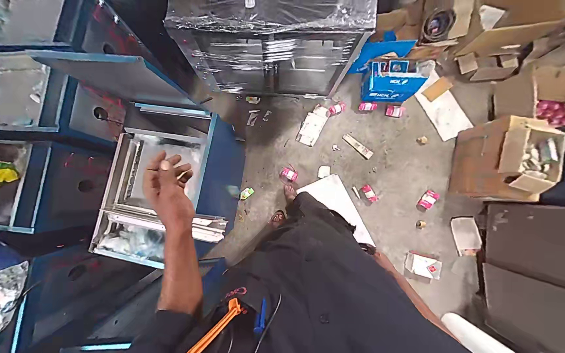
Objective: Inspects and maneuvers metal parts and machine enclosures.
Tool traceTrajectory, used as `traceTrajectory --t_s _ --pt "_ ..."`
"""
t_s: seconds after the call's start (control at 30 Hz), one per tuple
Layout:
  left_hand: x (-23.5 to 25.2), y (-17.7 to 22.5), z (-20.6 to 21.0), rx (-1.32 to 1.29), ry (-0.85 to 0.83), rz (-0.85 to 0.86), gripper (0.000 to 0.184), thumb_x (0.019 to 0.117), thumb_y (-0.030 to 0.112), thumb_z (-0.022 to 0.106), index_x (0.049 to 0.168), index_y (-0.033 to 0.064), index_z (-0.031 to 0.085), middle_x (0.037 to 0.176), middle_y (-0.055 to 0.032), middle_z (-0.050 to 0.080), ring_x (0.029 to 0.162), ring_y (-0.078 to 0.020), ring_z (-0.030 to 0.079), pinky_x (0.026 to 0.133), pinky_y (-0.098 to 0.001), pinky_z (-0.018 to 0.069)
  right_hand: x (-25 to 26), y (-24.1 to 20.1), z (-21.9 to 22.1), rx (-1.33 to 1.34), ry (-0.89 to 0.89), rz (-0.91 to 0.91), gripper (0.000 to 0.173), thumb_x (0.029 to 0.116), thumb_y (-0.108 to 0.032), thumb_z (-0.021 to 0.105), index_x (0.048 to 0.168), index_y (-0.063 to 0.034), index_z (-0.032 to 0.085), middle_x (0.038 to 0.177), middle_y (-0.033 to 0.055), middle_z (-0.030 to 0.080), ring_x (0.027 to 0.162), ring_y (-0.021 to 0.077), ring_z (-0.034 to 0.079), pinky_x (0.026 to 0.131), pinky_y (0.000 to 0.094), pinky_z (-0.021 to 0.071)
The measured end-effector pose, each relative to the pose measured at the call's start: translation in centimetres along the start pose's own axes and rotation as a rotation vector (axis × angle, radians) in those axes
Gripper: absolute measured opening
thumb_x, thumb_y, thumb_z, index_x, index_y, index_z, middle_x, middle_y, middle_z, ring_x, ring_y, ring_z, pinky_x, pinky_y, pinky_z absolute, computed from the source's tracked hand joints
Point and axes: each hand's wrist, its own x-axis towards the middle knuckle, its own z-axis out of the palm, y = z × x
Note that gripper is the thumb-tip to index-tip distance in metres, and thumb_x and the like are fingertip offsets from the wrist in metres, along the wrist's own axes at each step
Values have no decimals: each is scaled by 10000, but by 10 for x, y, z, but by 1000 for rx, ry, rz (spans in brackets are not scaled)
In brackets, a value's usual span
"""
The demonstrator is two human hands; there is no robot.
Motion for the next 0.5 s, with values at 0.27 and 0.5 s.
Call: traceTrajectory --t_s 0.27,0.5 --pt "147 22 28 25 272 -165 479 1090 566 298 1355 251 543 1266 24 646 1021 -195 696 836 -418 597 185 -183 -85 -164 -166 35 432 1028 -132 633 1420 23 544 1241 256 668 969 317 693 893 484 553" --pt "255 30 53 -21 455 -334 491 1025 567 505 1362 210 507 1203 -8 662 971 -181 695 846 -404 593 351 -364 -169 -442 -137 -174 470 1010 -248 632 1429 -47 563 1206 218 702 1029 353 698 941 565 543"
